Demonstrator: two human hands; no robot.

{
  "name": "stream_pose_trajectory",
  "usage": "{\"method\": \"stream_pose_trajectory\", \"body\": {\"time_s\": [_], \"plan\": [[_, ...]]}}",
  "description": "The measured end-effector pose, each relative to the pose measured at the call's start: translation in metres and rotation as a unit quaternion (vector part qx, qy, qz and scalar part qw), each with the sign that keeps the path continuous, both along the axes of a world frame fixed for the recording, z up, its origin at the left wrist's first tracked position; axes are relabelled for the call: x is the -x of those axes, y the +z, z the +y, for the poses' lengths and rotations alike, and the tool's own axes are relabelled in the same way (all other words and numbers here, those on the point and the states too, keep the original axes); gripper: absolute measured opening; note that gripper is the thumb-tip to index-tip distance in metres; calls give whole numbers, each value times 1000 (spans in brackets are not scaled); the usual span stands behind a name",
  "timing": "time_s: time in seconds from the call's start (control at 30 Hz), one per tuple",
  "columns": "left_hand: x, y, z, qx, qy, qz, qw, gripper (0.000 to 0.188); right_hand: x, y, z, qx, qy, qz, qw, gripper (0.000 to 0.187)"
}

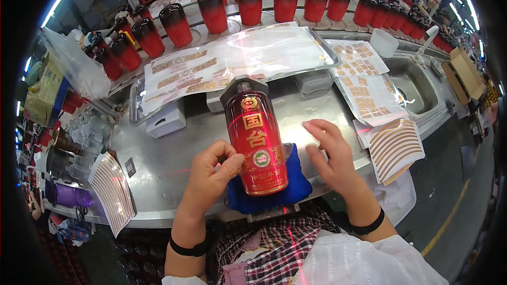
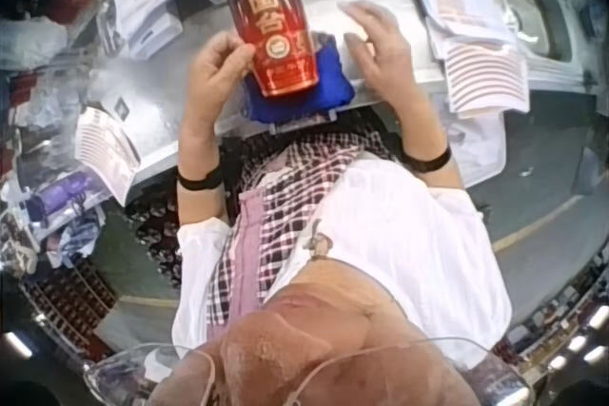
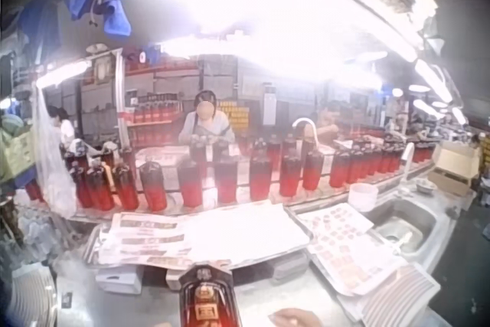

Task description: The person picks up a bottle from a pallet, places it on a stand, and wipes it with a cloth. They peel a label from a tray, apply it to the bottle, smooth it with a scraper, and then place the bottle on a conveyor belt.

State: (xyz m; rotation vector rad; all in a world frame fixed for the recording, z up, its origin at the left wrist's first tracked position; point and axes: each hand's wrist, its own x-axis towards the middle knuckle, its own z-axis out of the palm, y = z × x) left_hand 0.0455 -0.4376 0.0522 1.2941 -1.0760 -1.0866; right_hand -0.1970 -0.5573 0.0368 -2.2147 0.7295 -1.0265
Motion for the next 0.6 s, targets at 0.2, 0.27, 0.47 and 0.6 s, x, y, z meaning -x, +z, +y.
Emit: {"method": "stream_pose_trajectory", "body": {"time_s": [0.2,0.27,0.47,0.6], "plan": [[1,-7,1,8,55,-20,998,17,-18,4,21,69,125,9,990,50],[1,-17,1,32,102,-66,992,26,-19,2,21,75,126,6,989,49],[29,-35,2,155,173,-60,971,61,-21,3,21,88,126,7,988,47],[43,-34,-4,146,154,3,977,67,-20,4,20,93,125,7,988,49]]}}
